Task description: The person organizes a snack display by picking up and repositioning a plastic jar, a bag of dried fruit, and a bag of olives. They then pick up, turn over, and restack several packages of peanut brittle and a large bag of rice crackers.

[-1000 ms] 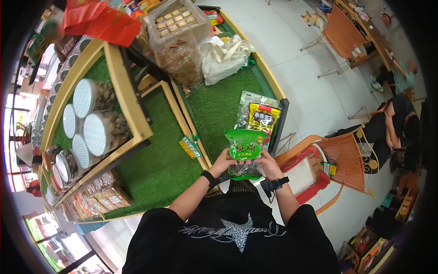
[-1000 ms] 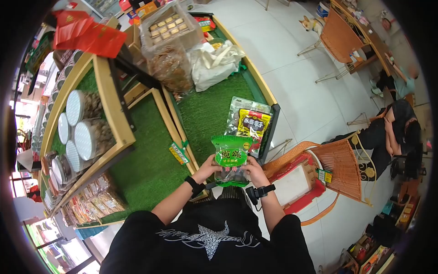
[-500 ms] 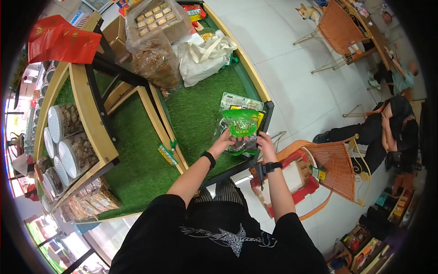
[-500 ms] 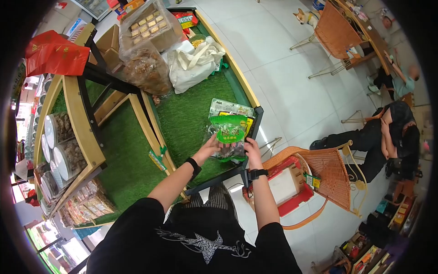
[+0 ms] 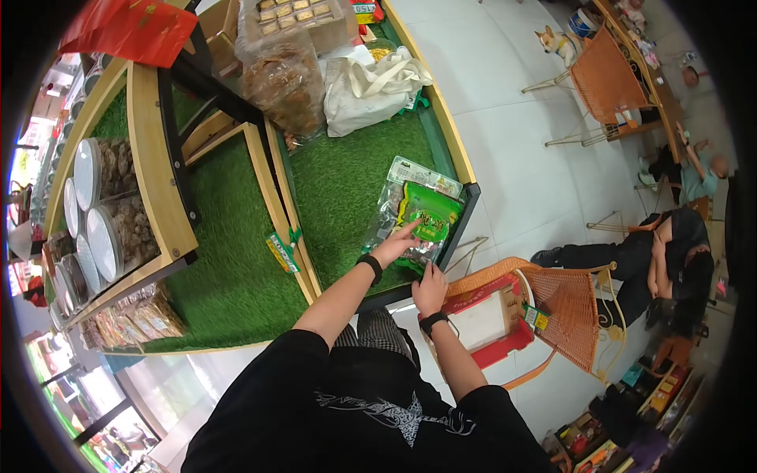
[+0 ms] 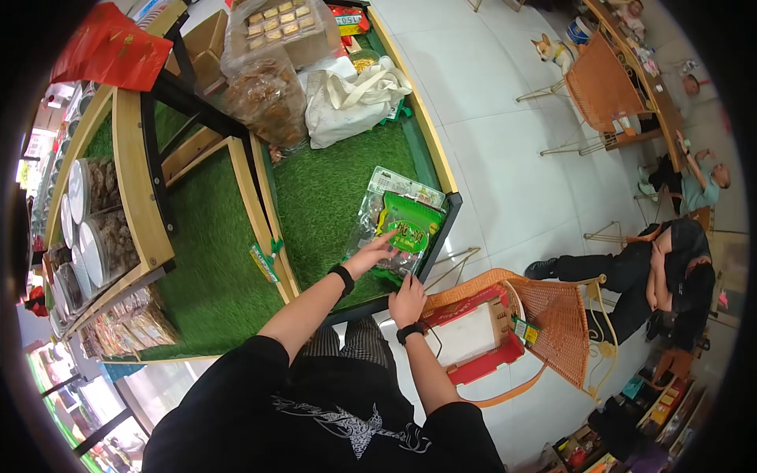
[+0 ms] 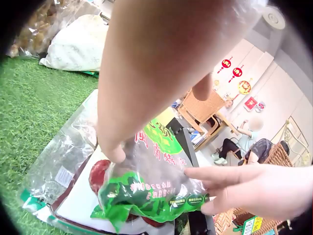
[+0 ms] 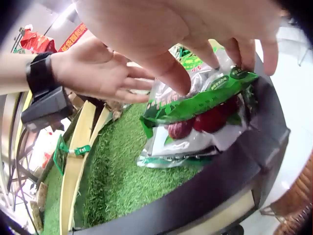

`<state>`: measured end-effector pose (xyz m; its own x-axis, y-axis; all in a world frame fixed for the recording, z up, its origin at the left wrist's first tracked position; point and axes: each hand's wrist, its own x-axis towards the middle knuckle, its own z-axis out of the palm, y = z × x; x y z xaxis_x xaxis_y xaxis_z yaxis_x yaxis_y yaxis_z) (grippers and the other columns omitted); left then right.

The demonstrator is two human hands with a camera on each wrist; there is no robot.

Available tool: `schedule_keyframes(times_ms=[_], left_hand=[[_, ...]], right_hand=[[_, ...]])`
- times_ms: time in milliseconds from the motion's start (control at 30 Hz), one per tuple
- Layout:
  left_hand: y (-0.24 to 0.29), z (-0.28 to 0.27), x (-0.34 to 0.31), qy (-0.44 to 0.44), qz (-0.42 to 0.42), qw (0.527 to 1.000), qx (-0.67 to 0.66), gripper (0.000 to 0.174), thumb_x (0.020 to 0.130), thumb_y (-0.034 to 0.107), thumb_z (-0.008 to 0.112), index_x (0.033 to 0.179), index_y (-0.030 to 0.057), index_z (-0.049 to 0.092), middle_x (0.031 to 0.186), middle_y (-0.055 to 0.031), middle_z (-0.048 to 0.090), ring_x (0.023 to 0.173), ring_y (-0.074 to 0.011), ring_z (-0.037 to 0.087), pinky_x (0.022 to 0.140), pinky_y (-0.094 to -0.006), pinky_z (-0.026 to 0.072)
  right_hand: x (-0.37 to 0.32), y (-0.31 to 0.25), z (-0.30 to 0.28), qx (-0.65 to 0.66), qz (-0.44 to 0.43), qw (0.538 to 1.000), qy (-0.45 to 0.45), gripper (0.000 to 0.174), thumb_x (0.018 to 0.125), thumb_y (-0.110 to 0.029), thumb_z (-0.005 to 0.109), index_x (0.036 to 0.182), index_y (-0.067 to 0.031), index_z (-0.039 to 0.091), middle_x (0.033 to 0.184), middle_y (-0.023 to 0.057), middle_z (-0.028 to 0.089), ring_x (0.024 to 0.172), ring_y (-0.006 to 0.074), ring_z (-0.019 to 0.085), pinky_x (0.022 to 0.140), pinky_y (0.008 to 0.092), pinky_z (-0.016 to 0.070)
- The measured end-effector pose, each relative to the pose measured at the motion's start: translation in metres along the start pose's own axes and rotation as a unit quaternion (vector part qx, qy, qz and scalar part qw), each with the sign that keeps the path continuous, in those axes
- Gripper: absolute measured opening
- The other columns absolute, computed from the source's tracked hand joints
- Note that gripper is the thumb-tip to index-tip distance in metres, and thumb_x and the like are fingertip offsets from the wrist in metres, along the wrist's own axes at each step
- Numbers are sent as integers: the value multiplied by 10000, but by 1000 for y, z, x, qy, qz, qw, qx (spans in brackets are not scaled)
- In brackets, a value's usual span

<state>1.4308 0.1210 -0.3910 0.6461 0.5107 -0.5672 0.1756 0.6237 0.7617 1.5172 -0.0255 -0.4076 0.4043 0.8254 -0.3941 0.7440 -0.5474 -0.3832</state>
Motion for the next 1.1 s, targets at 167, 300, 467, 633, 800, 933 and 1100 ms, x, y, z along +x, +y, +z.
schedule_keyframes(times_ms=[167, 300, 467, 633, 800, 933, 1100], left_hand=[[-38, -10, 0, 26, 62, 993, 99, 691, 736, 71, 551, 1335, 69, 207, 1068, -111, 423, 944, -182, 448, 817, -258, 373], [-24, -26, -45, 54, -11, 994, 93, 698, 776, 198, 517, 1349, 72, 139, 1373, -142, 196, 1261, -257, 201, 1002, -331, 214], [-36, -72, -118, 92, -81, 992, 20, 641, 802, 295, 498, 1334, 81, 211, 1353, -130, 246, 1251, -241, 228, 1001, -335, 210], [-45, -111, -202, 214, -59, 972, -81, 582, 809, 335, 509, 1295, 87, 308, 1136, -78, 490, 1082, -157, 443, 918, -294, 320], [-64, -132, -292, 340, 82, 919, -183, 479, 839, 218, 456, 1267, 44, 330, 1157, -124, 493, 1064, -176, 466, 897, -275, 355], [-90, -151, -369, 430, 154, 884, -98, 438, 830, 189, 463, 1229, 29, 380, 1139, -139, 503, 1052, -198, 476, 899, -286, 354], [-121, -165, -476, 518, 200, 830, -52, 393, 825, 157, 476, 1184, 7, 418, 1122, -146, 511, 1035, -197, 480, 890, -294, 363]], right_hand=[[-11, -10, 4, -41, -11, 999, 23, 611, 673, -162, 550, 1234, -15, 357, 1292, 223, 285, 1182, 329, 288, 935, 438, 259], [-4, -31, -16, -94, -158, 983, 32, 655, 671, -157, 579, 1277, -109, 333, 1327, 229, 219, 1197, 357, 265, 943, 456, 252], [28, -18, -6, -86, -153, 984, 20, 696, 681, -178, 581, 1306, -140, 278, 1332, 233, 216, 1197, 371, 277, 922, 479, 278], [37, -16, -3, -58, -133, 989, -29, 713, 674, -189, 560, 1316, -166, 251, 1333, 221, 218, 1175, 377, 306, 883, 482, 326], [6, -28, 13, -86, -172, 981, -13, 633, 654, -183, 581, 1230, -55, 350, 1251, 253, 321, 1087, 386, 390, 866, 436, 356], [-39, -65, 39, -89, -187, 977, -59, 556, 654, -187, 588, 1157, -36, 405, 1151, 225, 408, 1029, 376, 426, 863, 430, 361], [-98, -143, 70, -22, -288, 954, -75, 496, 701, -161, 572, 1146, -20, 404, 1129, 208, 413, 1029, 371, 412, 873, 424, 347]])
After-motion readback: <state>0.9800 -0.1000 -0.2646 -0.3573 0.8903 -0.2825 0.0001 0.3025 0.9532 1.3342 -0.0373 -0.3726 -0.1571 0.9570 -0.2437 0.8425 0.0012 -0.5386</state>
